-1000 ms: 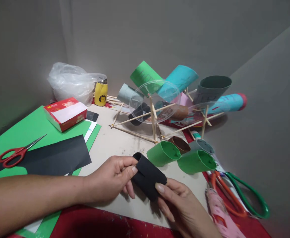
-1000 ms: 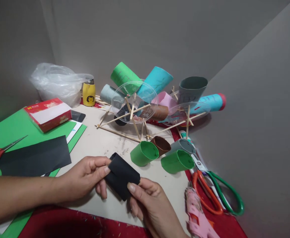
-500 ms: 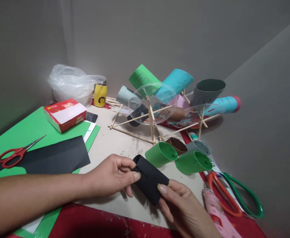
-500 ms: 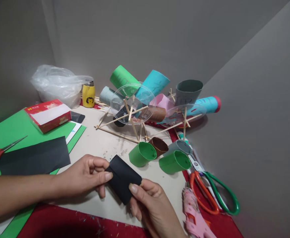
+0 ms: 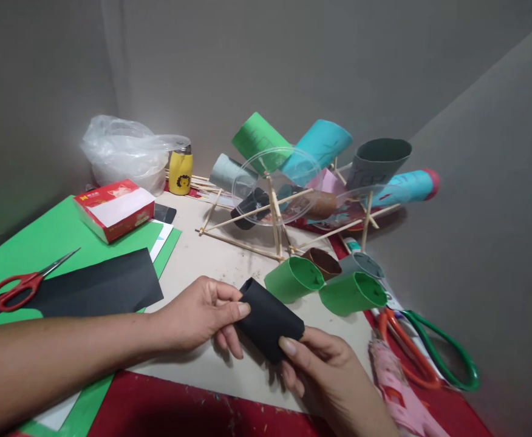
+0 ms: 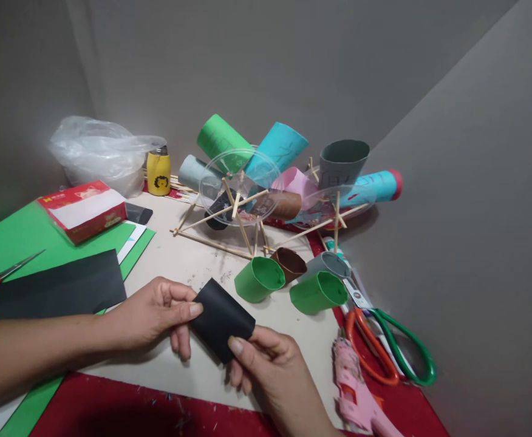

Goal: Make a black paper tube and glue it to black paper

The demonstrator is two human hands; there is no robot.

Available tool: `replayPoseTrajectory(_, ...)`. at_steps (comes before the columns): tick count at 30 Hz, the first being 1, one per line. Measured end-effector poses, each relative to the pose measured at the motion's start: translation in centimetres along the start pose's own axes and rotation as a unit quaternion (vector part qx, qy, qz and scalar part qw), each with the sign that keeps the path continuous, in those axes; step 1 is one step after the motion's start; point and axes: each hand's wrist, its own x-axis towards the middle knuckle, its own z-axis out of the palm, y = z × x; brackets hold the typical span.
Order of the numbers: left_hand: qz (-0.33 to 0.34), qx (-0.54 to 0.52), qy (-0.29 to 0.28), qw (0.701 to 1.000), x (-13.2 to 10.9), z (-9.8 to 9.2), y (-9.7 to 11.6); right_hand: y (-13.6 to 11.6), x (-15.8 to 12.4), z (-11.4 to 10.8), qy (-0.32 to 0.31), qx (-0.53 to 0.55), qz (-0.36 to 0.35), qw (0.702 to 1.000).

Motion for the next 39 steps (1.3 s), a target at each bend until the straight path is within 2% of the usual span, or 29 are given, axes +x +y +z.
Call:
replayPoseTrajectory(8,-0.011,-0.012,0.012,1.000,0.0,0.2,-0.2,-0.4,-0.2,0.5,0.032,-0.024,-0.006,0.999)
replayPoseTrajectory(17,-0.033,-0.014,0.000,0.999,0.2,0.1,-0.2,-0.1,0.0,0.1,0.017,-0.037,0.000,0.999)
replayPoseTrajectory(28,-0.008,0.025,-0.002,1.000,-0.2,0.2,-0.3,-0.3,-0.1,0.6,0.028,-0.037,-0.002,0.999)
replayPoseTrajectory(34,0.013,0.028,0.007,1.000,-0.3,0.4,-0.1,-1.1,-0.5,1.3,0.054,-0.041,0.006,0.998)
replayPoseTrajectory(39,0.036,0.029,0.018,0.999,-0.6,0.8,-0.1,-0.6,-0.3,0.9,0.052,-0.038,-0.009,0.998)
